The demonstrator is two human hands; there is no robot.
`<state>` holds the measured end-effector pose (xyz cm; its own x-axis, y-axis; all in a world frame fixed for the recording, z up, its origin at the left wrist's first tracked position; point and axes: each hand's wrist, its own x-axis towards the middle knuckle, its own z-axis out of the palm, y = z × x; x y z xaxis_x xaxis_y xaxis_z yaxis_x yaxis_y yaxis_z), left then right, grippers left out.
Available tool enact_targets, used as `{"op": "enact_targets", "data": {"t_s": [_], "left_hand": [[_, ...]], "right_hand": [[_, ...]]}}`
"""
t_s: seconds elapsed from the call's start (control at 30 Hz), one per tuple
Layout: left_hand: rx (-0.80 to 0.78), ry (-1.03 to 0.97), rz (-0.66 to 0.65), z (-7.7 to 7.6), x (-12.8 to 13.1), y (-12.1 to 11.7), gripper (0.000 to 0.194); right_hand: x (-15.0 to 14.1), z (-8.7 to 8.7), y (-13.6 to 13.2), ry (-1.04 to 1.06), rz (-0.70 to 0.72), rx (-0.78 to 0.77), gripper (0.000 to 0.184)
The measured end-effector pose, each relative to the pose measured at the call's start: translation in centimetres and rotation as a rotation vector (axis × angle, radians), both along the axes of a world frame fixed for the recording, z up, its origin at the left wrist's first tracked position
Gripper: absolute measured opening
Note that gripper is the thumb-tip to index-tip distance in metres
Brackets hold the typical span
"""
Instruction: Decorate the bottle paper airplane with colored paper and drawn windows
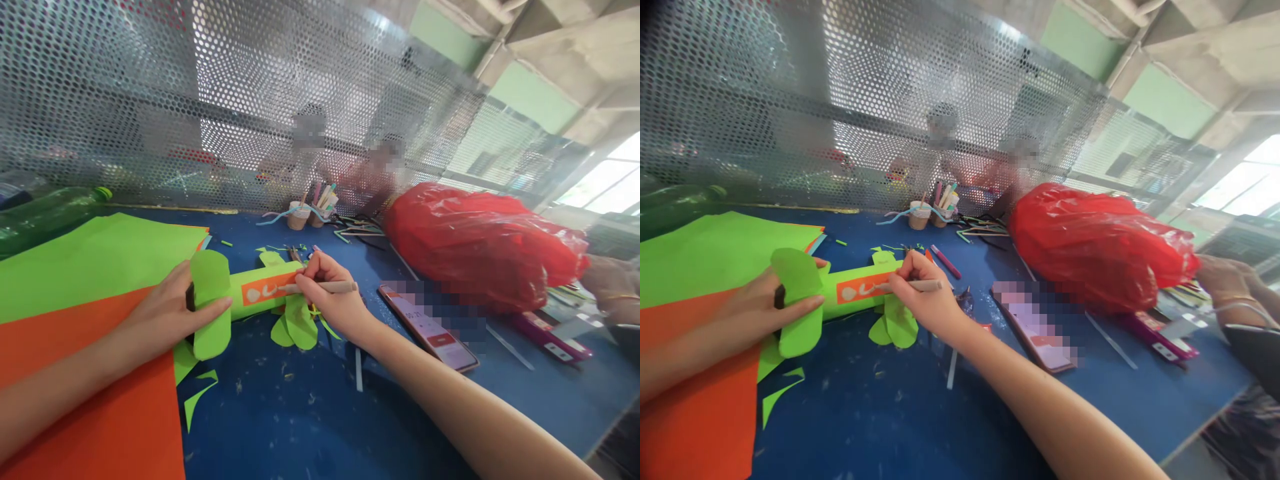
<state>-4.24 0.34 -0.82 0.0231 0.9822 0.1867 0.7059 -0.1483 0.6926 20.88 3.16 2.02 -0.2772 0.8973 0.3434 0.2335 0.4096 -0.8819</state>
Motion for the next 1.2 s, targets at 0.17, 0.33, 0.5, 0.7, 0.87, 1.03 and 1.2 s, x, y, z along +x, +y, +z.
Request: {"op": "enact_targets", "data": {"t_s": [0.17,0.33,0.5,0.7,0.87,1.03,1.2], "left_hand": [[-0.089,-0.050,-0.021,0.12,-0.03,-0.01,0.069],[-0.096,-0.050,-0.017,0.19,0.08,0.01,0.069],[-0.104,-0.053,-0.001,0.39,0.19,-0.06,0.070],[-0.113,-0.058,0.012,0.44,0.20,-0.21,0.075],[-0.104,-0.022,0.025,0.49,0.28,-0.19,0.073],[-0.095,-0.025,0.024,0.61,0.35,-0.17,0.073],[-0.093,-0.016,0.029,0.66,0.36,-0.23,0.072]], "right_hand": [[0.00,0.06,-0.03,0.005,0.012,0.010,0.023],[-0.08,0.08,-0.15,0.028,0.023,0.018,0.023],[-0.15,0.08,-0.15,0.016,0.024,-0.009,0.023],[-0.22,-0.06,-0.03,0.023,0.018,0.008,0.023],[-0.27,-0.01,-0.01,0.024,0.027,0.019,0.023],[-0.26,0.05,0.00,0.024,0.029,0.020,0.023],[-0.24,0.02,-0.02,0.020,0.030,0.008,0.023]]}}
